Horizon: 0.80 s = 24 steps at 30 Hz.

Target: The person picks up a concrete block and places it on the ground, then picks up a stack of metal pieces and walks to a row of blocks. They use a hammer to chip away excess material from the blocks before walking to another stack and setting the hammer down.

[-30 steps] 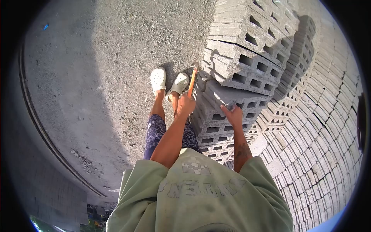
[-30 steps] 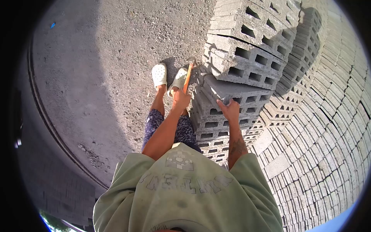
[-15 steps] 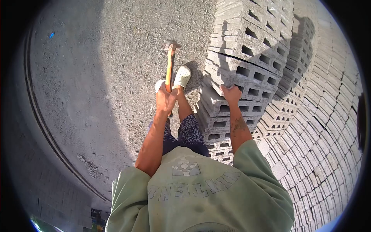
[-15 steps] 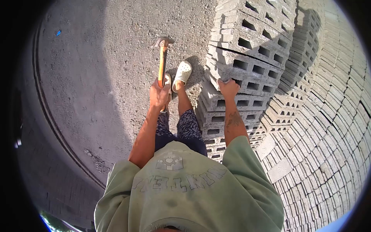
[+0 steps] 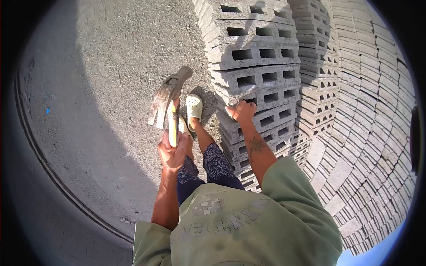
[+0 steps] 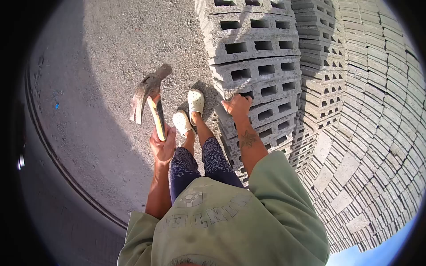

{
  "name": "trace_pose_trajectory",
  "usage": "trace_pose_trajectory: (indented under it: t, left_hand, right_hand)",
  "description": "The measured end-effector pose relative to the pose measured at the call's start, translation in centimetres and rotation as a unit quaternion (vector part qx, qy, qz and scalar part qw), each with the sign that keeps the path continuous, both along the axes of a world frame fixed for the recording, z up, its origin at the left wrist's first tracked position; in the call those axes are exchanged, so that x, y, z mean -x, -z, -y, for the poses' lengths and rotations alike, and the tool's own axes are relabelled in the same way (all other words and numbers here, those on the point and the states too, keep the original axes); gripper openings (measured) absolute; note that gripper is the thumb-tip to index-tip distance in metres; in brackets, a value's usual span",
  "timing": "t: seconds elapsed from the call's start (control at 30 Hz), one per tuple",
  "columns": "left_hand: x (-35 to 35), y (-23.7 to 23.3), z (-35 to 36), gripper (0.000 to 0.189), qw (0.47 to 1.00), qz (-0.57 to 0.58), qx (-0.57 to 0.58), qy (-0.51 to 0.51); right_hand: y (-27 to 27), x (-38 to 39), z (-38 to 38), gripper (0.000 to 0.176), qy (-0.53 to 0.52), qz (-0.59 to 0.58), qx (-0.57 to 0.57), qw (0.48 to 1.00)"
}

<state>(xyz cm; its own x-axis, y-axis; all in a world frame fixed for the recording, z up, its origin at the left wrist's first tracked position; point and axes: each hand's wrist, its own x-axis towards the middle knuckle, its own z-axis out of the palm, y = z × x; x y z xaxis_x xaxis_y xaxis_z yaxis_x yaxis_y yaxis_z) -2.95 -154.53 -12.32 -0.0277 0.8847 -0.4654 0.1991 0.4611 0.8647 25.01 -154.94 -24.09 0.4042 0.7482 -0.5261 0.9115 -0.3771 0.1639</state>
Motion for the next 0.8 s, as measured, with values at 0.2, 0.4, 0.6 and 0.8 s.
trace_pose_trajectory:
  t: [0.2,0.4,0.6,0.8]
  left_hand:
    - [-4.0,2.1,-0.9,0.018,0.956,-0.118,0.057,0.262]
    - [2.2,2.5,6.4,0.012,0.980,-0.066,0.177,0.062]
    - [6.1,1.8,8.1,0.013,0.962,-0.044,0.263,-0.060]
    - [0.8,8.9,0.0,0.026,0.971,-0.010,0.236,-0.028]
  right_hand:
    - [-1.0,0.6,0.6,0.044,0.048,-0.055,-0.003,0.997]
    - [-1.6,-0.2,-1.1,0.040,0.002,-0.078,0.024,0.997]
    - [-1.6,-0.2,-0.4,0.045,0.036,-0.080,-0.008,0.996]
    - [0.7,-1.3,1.2,0.050,-0.014,-0.083,-0.100,0.991]
